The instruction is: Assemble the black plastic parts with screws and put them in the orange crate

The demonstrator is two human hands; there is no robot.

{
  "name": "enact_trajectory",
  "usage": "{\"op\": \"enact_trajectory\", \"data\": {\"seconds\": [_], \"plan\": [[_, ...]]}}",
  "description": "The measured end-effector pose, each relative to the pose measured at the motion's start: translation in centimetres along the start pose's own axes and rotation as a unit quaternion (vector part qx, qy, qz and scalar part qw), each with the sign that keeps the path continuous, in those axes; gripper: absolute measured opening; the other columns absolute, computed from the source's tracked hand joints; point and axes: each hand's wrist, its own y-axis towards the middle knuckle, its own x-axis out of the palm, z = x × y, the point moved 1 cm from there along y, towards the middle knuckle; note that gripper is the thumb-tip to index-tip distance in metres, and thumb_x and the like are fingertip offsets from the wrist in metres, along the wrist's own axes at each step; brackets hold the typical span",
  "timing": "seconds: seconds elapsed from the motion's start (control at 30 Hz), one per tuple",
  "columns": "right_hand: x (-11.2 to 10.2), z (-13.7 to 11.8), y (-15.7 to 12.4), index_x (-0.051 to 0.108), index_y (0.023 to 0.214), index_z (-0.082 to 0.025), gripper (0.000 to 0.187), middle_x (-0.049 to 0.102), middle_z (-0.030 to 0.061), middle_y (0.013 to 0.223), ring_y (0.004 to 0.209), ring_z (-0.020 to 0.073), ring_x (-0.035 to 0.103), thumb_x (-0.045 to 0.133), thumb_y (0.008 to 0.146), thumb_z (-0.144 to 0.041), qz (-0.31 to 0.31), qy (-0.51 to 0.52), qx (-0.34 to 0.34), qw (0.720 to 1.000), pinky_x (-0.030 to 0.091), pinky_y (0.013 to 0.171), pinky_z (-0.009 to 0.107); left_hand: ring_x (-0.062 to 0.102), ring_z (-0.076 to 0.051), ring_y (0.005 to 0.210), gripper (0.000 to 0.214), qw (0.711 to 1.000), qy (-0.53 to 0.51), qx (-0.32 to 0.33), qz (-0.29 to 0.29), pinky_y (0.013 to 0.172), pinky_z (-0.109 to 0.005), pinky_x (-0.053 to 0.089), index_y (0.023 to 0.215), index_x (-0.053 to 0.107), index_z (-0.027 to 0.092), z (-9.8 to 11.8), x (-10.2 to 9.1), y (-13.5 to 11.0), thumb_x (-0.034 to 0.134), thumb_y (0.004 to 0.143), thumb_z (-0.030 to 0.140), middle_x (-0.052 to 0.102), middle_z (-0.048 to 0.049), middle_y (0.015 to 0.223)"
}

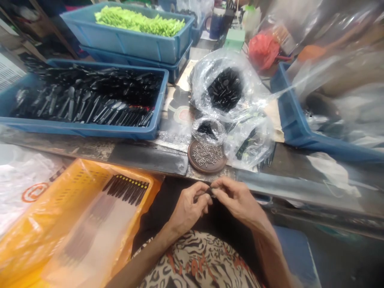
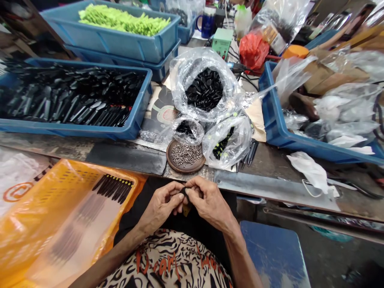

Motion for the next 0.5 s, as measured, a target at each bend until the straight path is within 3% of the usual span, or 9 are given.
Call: {"op": "enact_trajectory", "data": {"seconds": [0.33, 0.5], "plan": [[-0.16, 0.17, 0.09, 0.057, 0.072, -0.016, 0.011, 0.058, -0.0013, 0.058, 0.054, 0.0112, 0.05, 0.055, 0.078, -0.024, 0.014, 0.071, 0.026, 0.997, 0.038, 0.051, 0.022, 0.04, -0.004, 0.042, 0.02, 0.998, -0.052, -0.02, -0.015, 0.039, -0.016, 0.031, 0.081, 0.054, 0.013, 0.68, 0.38, 0.13, 0.052, 0.083, 0.032, 0.054, 0.0017, 0.059], [-0.05, 0.58, -0.45, 0.059, 0.08, -0.015, 0.022, 0.057, -0.0015, 0.057, 0.048, 0.009, 0.046, 0.06, 0.08, -0.037, 0.009, 0.195, 0.063, 0.979, 0.029, 0.044, 0.02, 0.044, -0.005, 0.041, 0.022, 0.977, -0.196, -0.065, -0.061, 0.037, -0.016, 0.03, 0.074, 0.055, 0.011, 0.53, 0.65, 0.55, 0.056, 0.08, 0.032, 0.059, -0.0027, 0.06]]}}
